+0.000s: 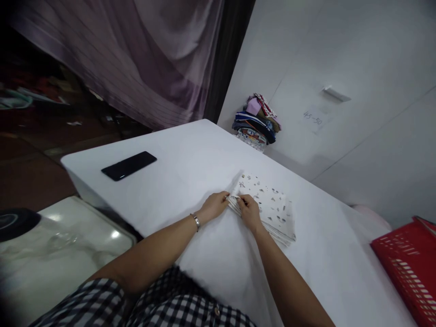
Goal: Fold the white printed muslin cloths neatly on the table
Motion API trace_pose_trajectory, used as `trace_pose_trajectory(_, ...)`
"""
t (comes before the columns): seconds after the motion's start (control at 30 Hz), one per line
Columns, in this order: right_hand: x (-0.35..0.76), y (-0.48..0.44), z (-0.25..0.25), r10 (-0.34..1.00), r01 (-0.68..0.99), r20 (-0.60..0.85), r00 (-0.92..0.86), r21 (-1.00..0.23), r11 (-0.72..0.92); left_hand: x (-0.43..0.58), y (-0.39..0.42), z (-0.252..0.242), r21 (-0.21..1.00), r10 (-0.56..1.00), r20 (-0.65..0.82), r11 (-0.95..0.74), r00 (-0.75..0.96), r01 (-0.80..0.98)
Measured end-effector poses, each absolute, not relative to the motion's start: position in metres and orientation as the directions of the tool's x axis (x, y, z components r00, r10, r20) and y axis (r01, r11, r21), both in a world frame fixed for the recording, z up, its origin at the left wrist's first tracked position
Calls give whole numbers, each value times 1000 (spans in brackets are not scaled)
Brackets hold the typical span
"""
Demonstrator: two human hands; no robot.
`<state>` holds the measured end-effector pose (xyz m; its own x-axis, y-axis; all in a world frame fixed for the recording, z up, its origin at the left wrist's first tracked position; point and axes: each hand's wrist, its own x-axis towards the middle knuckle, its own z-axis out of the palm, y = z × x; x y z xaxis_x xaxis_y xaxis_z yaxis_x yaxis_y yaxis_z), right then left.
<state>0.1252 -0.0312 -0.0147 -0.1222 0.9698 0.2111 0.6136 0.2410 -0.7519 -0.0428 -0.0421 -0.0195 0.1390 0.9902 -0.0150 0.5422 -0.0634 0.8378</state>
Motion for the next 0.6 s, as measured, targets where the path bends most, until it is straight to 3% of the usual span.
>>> trace_pose_trajectory(0.13, 127, -35, -14, 955, 633, 254, -151, -717, 291, -43, -42, -17, 771, 989, -13, -86, 149, 631)
trace_pose_trajectory(0.33, 125, -37, -17, 903, 745, 303, -304, -516, 423, -43, -41, -17, 727, 985, -19, -104, 172, 678)
trace_pose_trajectory(0.6, 125, -33, -17, 894, 744, 318, -316, -501, 442, -46, -40, -16, 735, 982, -4, -125, 189, 666)
